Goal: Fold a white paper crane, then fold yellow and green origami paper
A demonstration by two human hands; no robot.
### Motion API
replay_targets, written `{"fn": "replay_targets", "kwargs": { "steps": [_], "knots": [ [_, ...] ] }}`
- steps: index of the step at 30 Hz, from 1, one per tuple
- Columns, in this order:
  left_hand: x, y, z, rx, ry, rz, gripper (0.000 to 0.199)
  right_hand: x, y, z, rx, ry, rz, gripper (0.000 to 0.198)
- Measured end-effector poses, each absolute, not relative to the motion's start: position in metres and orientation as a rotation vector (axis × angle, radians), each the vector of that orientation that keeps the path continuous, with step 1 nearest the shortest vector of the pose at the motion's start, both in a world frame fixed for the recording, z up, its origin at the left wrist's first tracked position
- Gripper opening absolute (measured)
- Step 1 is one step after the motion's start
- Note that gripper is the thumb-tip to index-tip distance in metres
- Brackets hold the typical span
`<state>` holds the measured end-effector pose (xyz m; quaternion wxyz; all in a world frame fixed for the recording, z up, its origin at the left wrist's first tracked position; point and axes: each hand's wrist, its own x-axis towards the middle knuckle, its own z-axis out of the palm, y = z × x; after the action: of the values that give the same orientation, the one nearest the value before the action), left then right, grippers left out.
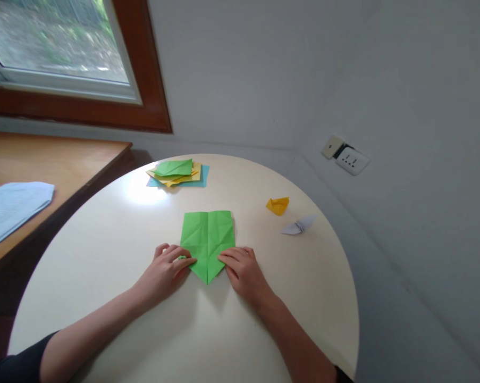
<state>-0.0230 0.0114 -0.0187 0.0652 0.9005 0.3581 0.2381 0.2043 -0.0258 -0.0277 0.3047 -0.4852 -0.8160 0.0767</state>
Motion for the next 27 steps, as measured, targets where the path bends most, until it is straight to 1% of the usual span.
{"fn": "replay_targets", "kwargs": {
  "steps": [5, 10, 21, 27],
  "knots": [
    [-0.0228, 0.0102, -0.0153, 2.682, 1.134, 0.731, 0.022, 0.2046, -0.0263, -0.0280, -1.314, -2.107, 0.209, 0.026],
    [-0.0222, 0.0118, -0.0143, 2.581, 1.143, 0.692, 0.020, 0.2050, -0.0265, -0.0252, -1.356, -2.048, 0.308, 0.022],
    [-0.0191, 0.0142, -0.0180, 2.361, 1.238, 0.657, 0.011, 0.2027, -0.0236, -0.0259, -1.504, -1.985, 0.379, 0.027],
    [-0.0147, 0.0183, -0.0205, 2.299, 1.280, 0.620, 0.022, 0.2011, -0.0232, -0.0263, -1.585, -1.915, 0.413, 0.030]
  ]
}}
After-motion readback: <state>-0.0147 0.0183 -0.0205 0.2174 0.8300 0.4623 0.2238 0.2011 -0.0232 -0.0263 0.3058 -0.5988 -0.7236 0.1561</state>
